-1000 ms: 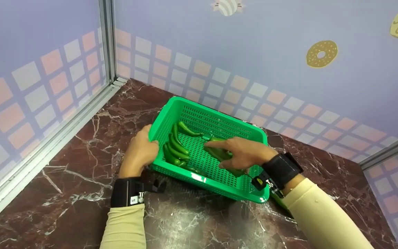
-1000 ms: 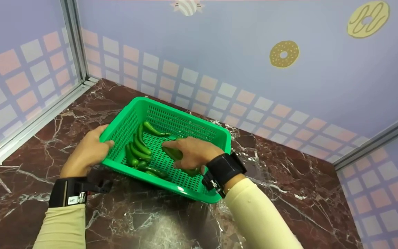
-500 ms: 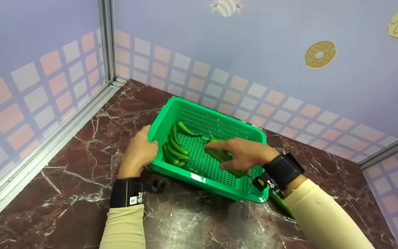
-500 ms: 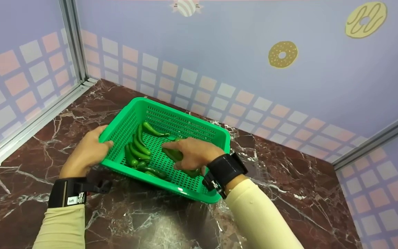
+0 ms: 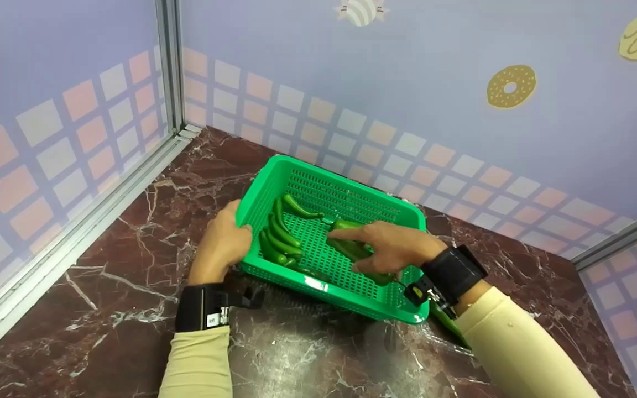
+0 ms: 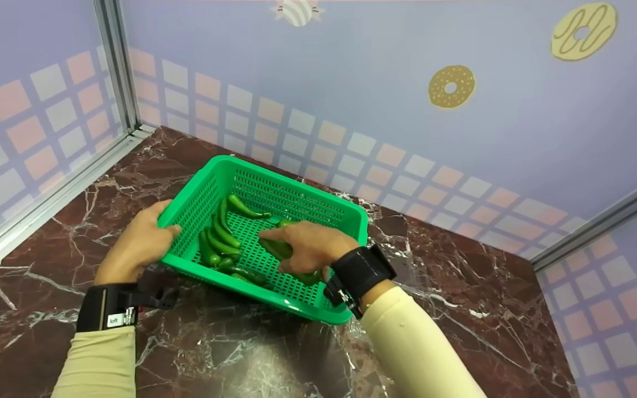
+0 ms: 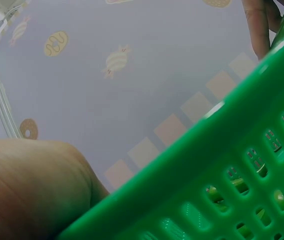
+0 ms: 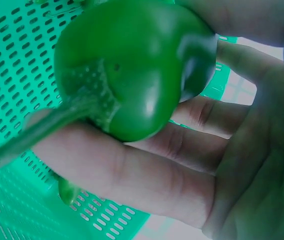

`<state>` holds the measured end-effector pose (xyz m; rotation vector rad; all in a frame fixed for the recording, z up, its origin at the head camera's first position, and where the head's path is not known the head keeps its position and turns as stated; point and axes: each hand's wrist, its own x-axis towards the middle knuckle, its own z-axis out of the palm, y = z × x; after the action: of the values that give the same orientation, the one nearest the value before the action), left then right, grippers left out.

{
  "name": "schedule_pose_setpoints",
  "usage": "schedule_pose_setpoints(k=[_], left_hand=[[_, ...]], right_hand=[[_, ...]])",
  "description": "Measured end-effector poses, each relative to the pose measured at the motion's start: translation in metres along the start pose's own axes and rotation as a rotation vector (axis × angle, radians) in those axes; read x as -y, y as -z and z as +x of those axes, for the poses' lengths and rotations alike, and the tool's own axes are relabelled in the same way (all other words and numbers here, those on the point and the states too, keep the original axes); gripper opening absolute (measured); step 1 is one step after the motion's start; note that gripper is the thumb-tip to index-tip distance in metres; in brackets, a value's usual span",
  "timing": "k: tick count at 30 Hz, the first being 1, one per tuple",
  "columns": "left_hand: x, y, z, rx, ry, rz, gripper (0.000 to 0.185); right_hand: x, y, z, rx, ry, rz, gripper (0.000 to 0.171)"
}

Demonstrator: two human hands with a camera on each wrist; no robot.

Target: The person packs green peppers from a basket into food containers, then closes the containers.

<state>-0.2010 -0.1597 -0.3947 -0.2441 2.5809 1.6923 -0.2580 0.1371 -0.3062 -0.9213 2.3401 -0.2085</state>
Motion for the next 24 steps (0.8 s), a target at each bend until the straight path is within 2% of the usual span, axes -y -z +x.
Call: schedule_pose_setpoints(k=[5, 12, 21, 24], left_hand=[[-0.001, -0.001, 0.0, -0.02, 0.0, 0.005, 0.062], [0.0, -0.002, 0.001, -0.022, 0.012, -0.014, 0.064], [-0.001, -0.001, -0.001, -0.01, 0.026, -0.028, 0.065], [-0.001, -0.001, -0.001, -0.003, 0.021, -0.028, 0.065]], right_hand=[[-0.002, 0.0, -0.001, -0.021, 0.019, -0.043, 0.072], [-0.003, 0.001, -0.005, -0.024, 0.018, -0.038, 0.072], [-0.005, 0.004, -0.011, -0.062, 0.037, -0.18, 0.074], [-0.006, 0.004, -0.013, -0.069, 0.037, -0.19, 0.075]])
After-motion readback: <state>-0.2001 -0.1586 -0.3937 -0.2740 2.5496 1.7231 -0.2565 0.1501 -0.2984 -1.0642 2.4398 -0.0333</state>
